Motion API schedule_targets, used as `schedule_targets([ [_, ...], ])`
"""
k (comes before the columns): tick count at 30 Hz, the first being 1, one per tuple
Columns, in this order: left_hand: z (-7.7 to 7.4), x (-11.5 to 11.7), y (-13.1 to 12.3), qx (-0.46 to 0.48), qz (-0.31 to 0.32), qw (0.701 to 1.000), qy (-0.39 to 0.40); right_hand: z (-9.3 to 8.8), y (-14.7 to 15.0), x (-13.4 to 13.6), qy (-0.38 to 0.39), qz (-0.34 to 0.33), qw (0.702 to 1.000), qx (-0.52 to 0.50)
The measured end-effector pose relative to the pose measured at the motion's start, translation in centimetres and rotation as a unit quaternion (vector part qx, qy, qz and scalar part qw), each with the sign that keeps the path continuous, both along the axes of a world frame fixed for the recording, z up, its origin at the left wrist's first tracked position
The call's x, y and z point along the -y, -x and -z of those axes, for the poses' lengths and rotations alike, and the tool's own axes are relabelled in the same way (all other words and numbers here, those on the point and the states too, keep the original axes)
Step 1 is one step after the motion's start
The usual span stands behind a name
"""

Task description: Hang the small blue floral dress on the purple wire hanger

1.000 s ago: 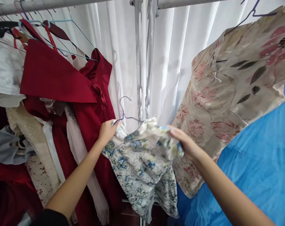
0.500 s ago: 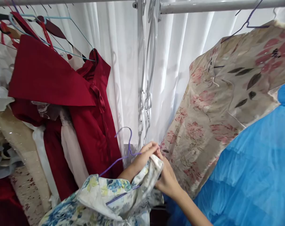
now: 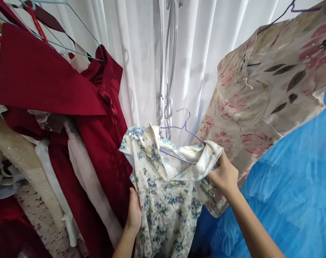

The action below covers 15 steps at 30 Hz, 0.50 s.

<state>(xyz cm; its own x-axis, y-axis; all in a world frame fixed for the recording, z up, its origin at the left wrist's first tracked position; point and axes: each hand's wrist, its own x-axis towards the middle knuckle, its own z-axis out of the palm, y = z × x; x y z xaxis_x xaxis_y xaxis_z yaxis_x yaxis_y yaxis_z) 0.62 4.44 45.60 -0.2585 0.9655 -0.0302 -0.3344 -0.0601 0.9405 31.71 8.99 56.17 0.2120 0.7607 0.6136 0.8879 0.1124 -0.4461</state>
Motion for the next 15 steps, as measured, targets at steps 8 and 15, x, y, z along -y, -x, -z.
schedule_targets([
  [8, 4.7, 4.1, -1.0, -0.1, -0.047, 0.99, 0.087, 0.7, 1.8, -0.1, -0.076, -0.181, 0.98, 0.002],
  [15, 8.2, 5.4, -1.4, -0.086, -0.069, 0.985, 0.13, 10.1, 5.1, 5.4, -0.018, -0.183, 0.924, -0.335],
])
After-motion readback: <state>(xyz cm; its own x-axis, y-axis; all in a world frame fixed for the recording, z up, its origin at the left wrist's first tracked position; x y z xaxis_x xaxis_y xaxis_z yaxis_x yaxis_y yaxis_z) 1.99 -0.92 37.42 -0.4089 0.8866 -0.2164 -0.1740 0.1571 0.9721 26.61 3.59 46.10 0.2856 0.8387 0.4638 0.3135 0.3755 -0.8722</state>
